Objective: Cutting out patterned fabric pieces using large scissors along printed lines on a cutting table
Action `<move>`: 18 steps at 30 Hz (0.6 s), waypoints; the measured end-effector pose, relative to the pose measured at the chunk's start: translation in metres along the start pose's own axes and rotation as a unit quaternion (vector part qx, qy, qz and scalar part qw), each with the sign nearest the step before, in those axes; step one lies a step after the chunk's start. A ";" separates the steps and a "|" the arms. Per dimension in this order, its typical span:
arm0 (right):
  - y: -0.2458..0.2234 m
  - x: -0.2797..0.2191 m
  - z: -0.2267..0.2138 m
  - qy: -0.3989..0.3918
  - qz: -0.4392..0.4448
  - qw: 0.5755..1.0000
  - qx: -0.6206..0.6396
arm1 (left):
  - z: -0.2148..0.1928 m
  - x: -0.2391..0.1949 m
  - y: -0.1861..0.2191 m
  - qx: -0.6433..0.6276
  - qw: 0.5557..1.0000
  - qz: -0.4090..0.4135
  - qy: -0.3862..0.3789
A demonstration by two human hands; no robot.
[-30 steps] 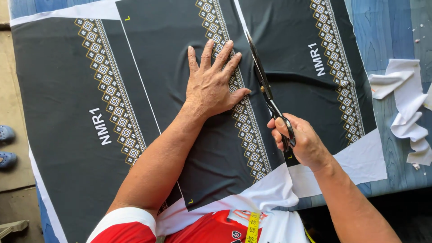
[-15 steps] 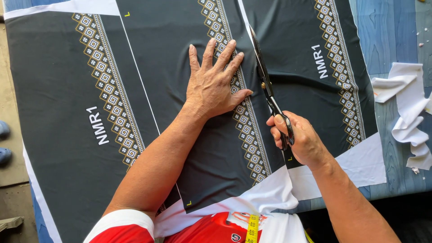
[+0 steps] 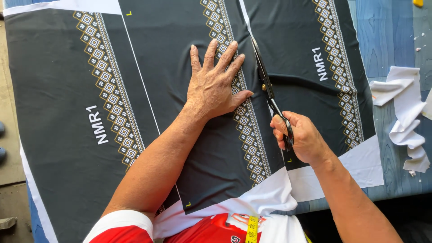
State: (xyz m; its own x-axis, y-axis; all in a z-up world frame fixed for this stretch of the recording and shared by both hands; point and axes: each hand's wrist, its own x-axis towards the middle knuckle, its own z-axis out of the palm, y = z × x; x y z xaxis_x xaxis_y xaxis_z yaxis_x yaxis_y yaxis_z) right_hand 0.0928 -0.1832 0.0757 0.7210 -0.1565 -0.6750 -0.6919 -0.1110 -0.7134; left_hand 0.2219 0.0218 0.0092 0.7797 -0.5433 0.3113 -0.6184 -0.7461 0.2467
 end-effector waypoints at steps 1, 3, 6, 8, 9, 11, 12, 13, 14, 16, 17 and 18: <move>-0.002 0.000 -0.001 0.001 -0.001 1.000 -0.001 | -0.002 0.001 0.001 -0.001 1.000 0.000 0.002; -0.005 0.000 -0.001 -0.014 -0.013 0.998 0.063 | -0.006 0.000 0.001 -0.014 1.000 0.000 0.012; -0.004 0.010 -0.003 -0.031 -0.015 0.997 0.065 | -0.005 0.000 0.001 -0.015 1.000 -0.003 -0.001; -0.009 0.014 -0.002 -0.033 -0.014 0.997 0.065 | -0.002 0.001 0.000 -0.010 1.000 -0.004 -0.007; -0.011 0.016 -0.001 -0.035 -0.011 0.997 0.066 | -0.001 0.001 0.000 -0.006 1.000 -0.006 -0.016; -0.012 0.019 -0.001 -0.039 -0.018 0.997 0.064 | -0.001 0.002 0.000 -0.003 1.000 -0.007 -0.020; -0.011 0.019 -0.001 -0.042 -0.023 0.997 0.063 | -0.001 0.001 0.000 -0.002 1.000 -0.008 -0.026; -0.011 0.021 -0.001 -0.043 -0.023 0.997 0.062 | -0.001 0.001 0.000 -0.002 1.000 -0.010 -0.026; -0.011 0.023 0.000 -0.040 -0.026 0.997 0.060 | 0.000 0.001 0.000 -0.003 1.000 -0.008 -0.016; -0.011 0.026 0.001 -0.037 -0.030 0.997 0.057 | 0.000 0.001 0.000 -0.004 1.000 -0.007 -0.006; -0.011 0.026 0.002 -0.032 -0.035 0.998 0.046 | -0.001 0.001 0.000 -0.002 1.000 -0.005 -0.004; -0.011 0.027 0.002 -0.027 -0.039 0.998 0.035 | -0.001 0.001 0.000 0.000 1.000 -0.003 -0.003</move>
State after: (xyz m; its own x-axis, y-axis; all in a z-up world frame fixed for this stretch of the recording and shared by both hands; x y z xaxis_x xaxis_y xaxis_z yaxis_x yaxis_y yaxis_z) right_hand 0.1201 -0.1839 0.0651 0.7752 -0.0964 -0.6243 -0.6303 -0.0511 -0.7747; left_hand 0.2222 0.0214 0.0105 0.7836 -0.5412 0.3051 -0.6141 -0.7491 0.2485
